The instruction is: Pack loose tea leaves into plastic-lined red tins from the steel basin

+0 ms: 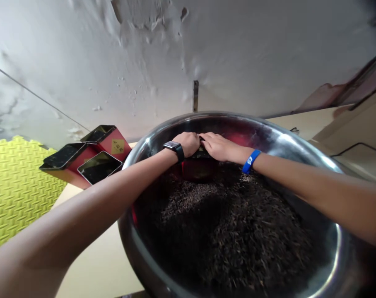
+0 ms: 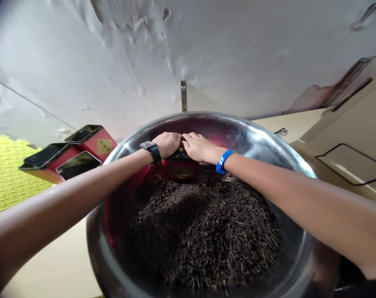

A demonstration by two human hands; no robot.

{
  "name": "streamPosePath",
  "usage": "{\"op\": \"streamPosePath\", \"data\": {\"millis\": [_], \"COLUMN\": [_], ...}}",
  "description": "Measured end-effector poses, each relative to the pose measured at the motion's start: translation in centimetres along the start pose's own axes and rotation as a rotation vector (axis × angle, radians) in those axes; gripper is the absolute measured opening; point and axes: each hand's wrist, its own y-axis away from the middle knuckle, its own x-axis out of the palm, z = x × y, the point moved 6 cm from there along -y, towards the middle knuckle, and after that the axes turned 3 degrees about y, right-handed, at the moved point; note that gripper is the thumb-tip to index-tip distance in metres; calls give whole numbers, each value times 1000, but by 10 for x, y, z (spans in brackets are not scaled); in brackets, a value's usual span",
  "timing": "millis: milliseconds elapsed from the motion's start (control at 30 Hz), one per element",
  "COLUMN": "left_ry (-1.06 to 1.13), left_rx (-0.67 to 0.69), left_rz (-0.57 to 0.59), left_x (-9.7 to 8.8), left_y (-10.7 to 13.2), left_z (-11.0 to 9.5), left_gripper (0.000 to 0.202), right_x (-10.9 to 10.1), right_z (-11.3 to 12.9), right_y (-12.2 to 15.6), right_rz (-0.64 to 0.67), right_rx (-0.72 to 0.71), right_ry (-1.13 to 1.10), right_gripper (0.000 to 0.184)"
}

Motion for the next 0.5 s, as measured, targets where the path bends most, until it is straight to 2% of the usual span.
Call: {"op": "streamPosePath", "data": {"millis": [67, 133, 233, 300, 333, 400, 500], "left_ry": [98, 242, 291, 377, 438, 462, 439], "left_rx": [-83, -221, -323, -411, -433, -426, -376], "left_rz": [-13, -25, -68, -96, -97, -109, -109], "left_x": [-1, -1, -1, 1, 3, 1, -19], "left_y": [2, 5, 9, 13, 16, 25, 43], "left_z": [6, 16, 27, 34, 35, 34, 26], "left_gripper": [46, 47, 51, 51, 50, 51, 51], "right_x": [-1, -3, -4, -5, -7, -12, -27], "right_z": [0, -1, 0, 3, 7, 16, 38], "right_y": [0, 1, 9, 19, 24, 33, 45], "right_rz": [-5, 14, 115, 157, 152, 97, 16], "right_rx": [20, 42, 5, -46, -62, -68, -116], "right_ry": [-63, -143, -226, -195, -155, -74, 9], "right_gripper": [47, 51, 79, 100, 106, 106, 99]}}
